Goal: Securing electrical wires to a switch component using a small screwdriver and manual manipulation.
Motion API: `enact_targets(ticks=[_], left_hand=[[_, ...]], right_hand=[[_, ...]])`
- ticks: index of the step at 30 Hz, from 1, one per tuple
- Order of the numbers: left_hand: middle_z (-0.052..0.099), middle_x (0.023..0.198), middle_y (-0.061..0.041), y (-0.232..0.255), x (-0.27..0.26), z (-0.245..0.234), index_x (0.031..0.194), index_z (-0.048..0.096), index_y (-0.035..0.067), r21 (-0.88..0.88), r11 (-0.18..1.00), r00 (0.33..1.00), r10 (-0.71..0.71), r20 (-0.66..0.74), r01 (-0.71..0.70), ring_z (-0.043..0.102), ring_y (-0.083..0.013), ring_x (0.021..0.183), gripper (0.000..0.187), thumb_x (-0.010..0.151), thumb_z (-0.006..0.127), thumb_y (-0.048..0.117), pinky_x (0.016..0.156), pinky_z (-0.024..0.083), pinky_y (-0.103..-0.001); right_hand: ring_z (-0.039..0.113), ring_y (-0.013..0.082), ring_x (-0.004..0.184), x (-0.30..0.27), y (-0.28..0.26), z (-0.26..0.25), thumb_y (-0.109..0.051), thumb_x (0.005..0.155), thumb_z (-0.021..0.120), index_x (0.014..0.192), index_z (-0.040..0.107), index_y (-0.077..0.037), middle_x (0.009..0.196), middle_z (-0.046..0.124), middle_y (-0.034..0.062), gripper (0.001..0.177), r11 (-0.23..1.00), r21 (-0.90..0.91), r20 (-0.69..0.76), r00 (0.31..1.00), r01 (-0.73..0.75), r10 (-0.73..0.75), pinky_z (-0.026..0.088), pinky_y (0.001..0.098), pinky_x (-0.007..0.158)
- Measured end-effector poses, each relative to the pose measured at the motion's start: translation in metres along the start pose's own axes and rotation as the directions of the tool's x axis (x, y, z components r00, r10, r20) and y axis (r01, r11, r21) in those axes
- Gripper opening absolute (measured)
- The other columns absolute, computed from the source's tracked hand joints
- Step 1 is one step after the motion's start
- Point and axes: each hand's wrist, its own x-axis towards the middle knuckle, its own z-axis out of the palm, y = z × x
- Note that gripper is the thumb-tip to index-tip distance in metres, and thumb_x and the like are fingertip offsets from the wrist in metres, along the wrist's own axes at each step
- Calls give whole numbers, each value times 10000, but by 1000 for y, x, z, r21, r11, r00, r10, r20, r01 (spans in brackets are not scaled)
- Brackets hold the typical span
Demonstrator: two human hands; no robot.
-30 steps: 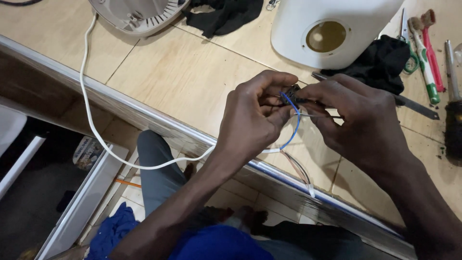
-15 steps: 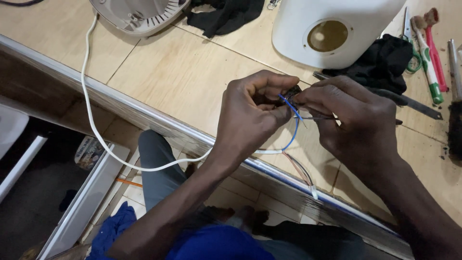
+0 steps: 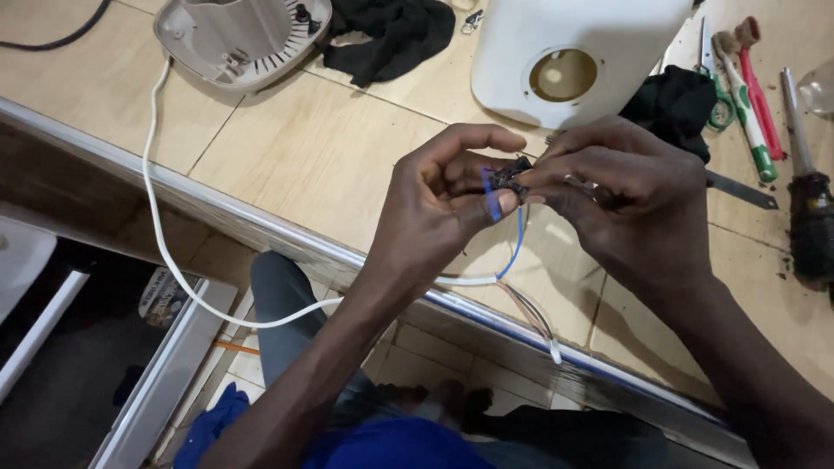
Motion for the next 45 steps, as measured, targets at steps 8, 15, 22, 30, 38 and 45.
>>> enact_targets(ticks=[8,15,22,30,38,45], left_hand=[[747,1123,-61,0,-1,0,1170,670,116,8,996,993,92,70,-93,727,-168,1089,228,946,705,103,980,607,-311],[729,962,-18,-3,2,1,972,700,113,82,997,997,11,-75,-5,685,-110,916,145,839,696,56,850,567,-268],[720,949,-23,-4,5,1,910,700,104,24,997,987,-74,-143,78,667,-117,883,163,760,690,40,815,556,-281],[627,892,28,0,4,-1,947,612,149,-15,1000,999,-17,-42,17,595,-60,840,189,815,735,92,757,502,-229],[728,964,-27,-1,3,-2,973,710,107,48,999,999,-4,-47,6,697,-129,930,185,824,644,19,874,583,-290],[719,903,-28,3,3,2,918,710,106,60,998,998,-15,-67,19,679,-113,882,151,826,644,5,828,551,-260]], right_hand=[[684,196,929,6,-8,-6,3,826,871,1006,656,42,971,693,139,283,916,336,28,975,-217,221,569,280,858],[419,75,606,15,-2,-34,-190,1068,469,1128,597,12,926,613,111,246,557,570,209,762,-604,612,242,193,483],[670,237,1098,5,3,-38,-316,1078,555,925,566,-64,1109,611,86,295,529,745,154,876,-407,458,677,419,1078],[632,248,566,12,-14,-36,-580,1055,403,1076,362,-66,918,633,255,516,751,559,13,910,-351,415,535,301,493],[763,320,921,17,-31,-36,68,992,649,1088,347,59,1038,640,274,317,867,363,23,933,-342,358,690,365,883],[790,322,832,18,-32,-31,167,1038,586,1082,319,41,882,638,280,299,898,379,-34,966,-225,256,694,346,754]])
